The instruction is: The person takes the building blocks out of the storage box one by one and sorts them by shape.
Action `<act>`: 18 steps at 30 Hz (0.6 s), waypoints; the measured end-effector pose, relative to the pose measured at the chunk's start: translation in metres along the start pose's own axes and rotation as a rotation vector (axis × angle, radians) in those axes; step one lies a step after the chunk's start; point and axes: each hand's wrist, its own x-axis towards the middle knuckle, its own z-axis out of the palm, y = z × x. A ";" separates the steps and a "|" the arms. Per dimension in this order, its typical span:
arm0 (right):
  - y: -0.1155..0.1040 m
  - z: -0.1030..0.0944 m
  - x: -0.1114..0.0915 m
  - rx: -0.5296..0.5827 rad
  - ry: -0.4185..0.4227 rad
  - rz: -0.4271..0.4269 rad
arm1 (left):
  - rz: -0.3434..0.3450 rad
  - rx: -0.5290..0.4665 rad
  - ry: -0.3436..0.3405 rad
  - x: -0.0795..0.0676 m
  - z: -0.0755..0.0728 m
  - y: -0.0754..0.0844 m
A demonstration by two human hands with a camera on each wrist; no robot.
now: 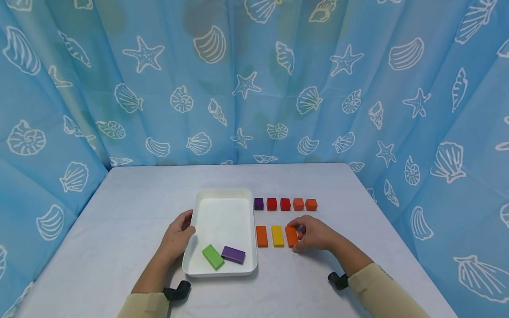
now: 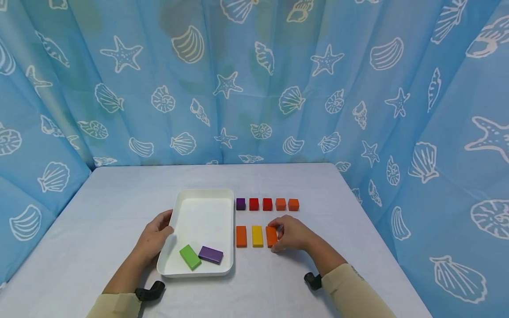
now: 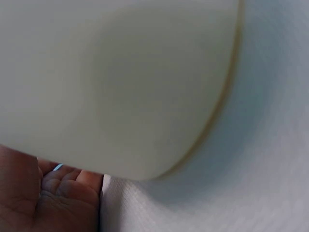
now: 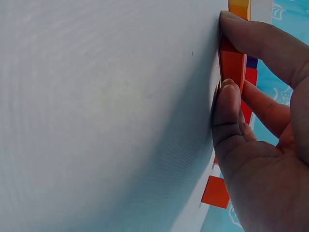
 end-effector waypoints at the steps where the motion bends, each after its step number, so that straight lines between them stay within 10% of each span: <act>1: 0.000 0.000 0.000 0.001 -0.001 -0.002 | 0.000 0.001 0.001 0.000 0.000 0.000; 18: -0.063 -0.005 -0.024 -0.410 0.054 -0.124 | 0.005 0.001 -0.004 0.003 0.000 -0.005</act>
